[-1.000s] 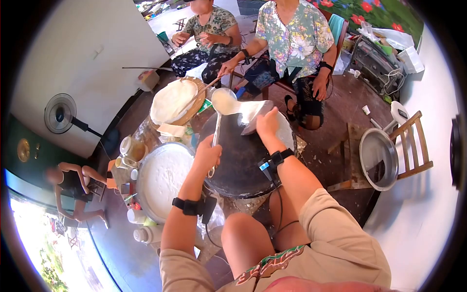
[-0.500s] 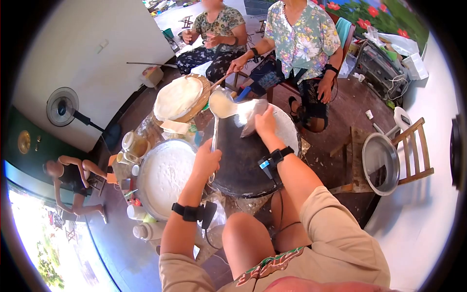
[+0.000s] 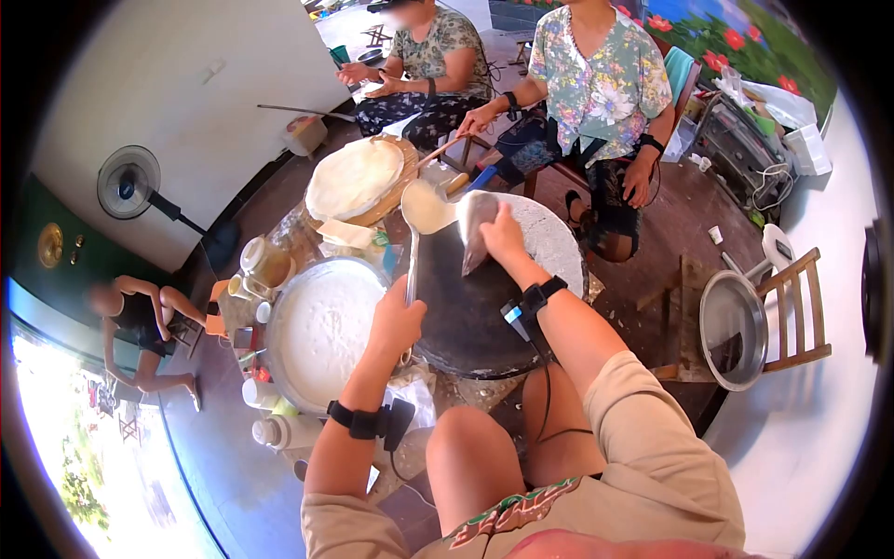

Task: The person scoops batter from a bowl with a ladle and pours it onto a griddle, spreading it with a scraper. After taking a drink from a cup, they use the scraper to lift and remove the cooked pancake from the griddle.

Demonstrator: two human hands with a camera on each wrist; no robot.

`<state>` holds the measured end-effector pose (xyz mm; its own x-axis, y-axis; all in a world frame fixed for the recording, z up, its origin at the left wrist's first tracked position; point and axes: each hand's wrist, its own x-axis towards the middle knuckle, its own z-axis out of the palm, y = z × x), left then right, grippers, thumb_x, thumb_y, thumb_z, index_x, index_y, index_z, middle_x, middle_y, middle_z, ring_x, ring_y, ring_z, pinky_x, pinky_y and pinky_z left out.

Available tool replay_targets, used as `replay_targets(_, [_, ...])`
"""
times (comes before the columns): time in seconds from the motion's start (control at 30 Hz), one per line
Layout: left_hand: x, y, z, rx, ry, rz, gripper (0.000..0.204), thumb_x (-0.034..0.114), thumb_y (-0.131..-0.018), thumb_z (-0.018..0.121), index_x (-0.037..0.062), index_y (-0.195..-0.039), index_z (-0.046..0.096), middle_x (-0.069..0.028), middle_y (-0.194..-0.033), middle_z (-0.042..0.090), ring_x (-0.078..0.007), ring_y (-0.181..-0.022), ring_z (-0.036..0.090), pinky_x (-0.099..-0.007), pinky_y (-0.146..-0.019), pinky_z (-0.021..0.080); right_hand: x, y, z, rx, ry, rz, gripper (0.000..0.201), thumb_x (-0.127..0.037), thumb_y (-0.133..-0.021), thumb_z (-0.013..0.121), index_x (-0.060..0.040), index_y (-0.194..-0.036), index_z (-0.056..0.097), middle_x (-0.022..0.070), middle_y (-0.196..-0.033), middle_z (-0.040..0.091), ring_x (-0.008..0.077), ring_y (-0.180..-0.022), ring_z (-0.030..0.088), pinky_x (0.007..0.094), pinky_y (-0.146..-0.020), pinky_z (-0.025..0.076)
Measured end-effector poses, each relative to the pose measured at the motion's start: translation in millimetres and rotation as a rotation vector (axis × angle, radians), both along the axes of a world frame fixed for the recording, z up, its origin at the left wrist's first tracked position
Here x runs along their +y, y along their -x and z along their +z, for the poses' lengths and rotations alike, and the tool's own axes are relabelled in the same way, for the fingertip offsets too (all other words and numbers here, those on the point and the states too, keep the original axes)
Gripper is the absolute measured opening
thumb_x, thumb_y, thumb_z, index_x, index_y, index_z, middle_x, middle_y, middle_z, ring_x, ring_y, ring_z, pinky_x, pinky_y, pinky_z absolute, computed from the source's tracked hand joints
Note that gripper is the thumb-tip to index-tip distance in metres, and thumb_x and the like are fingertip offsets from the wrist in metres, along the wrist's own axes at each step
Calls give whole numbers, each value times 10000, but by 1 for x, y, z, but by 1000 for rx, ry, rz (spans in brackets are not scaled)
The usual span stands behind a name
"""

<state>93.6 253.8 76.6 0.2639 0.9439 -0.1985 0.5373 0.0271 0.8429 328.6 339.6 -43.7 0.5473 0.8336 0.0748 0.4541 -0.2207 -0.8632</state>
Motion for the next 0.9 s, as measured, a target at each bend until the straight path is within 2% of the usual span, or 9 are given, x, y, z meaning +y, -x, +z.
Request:
replay_targets(0.07, [2,13,-13,64,-93,-34,403,93,-741,470,39,-1132,553,-151,-682,593,-221,-525,578,-350,-508,455,-5,14,0,-30,-43,146,558,-179,-711,567,-11,-1221,417,302,-1003,600,460,-950,570,486,-846,443])
replay_targets(0.2, [-4,37,-22,-33,-29,-38,478,60,-757,476,-19,-1227,509,-50,-568,528,-128,-429,497,-276,-417,400,0,-24,9,-148,-71,-60,509,-170,-714,568,-9,-1185,459,290,-986,608,445,-929,581,476,-838,452])
replay_targets(0.3, [-17,41,-6,-77,10,-21,400,42,-759,471,-10,-1148,551,-41,-572,518,-113,-425,483,-261,-404,384,7,-47,11,-136,-3,-155,543,-183,-708,589,0,-1202,461,286,-1009,607,412,-971,584,448,-857,453])
replay_targets(0.4, [-26,52,3,-210,252,33,304,42,-797,476,2,-1091,544,-35,-605,512,-104,-412,462,-255,-388,374,14,-29,10,-96,2,44,561,-178,-696,600,14,-1207,469,273,-1052,604,396,-1010,577,422,-874,451])
replay_targets(0.53, [-42,86,10,-641,639,186,246,67,-874,431,-11,-1098,498,-28,-634,500,-97,-435,440,-211,-367,350,2,0,12,-136,-56,401,580,-165,-651,633,33,-1186,528,247,-1061,617,360,-1008,595,388,-881,459])
replay_targets(0.63, [-64,120,-5,-1117,919,122,346,98,-902,434,-11,-1231,428,-13,-631,455,-86,-433,426,-192,-358,342,14,-32,15,-94,-108,416,566,-161,-655,632,33,-1177,533,246,-1079,614,345,-1016,598,380,-883,463])
replay_targets(0.67, [-74,126,-9,-1193,971,126,372,106,-909,433,-8,-1262,406,-10,-633,442,-81,-432,420,-189,-353,339,17,-36,19,-119,-109,182,545,-157,-659,630,13,-1170,543,235,-1068,621,340,-1001,604,386,-874,469])
replay_targets(0.77, [-103,140,-18,-1367,1056,124,469,125,-926,439,6,-1359,309,-11,-642,414,-72,-422,406,-188,-339,334,36,-46,8,-199,-29,66,525,-162,-666,623,2,-1158,544,234,-1075,617,364,-1010,590,400,-878,463])
replay_targets(0.9, [-128,138,-21,-1433,991,21,611,87,-897,488,6,-1425,190,-22,-625,411,-72,-383,389,-199,-327,327,36,-10,0,-193,-108,404,576,-209,-658,578,-74,-1213,510,274,-1068,598,415,-1031,562,443,-893,442])
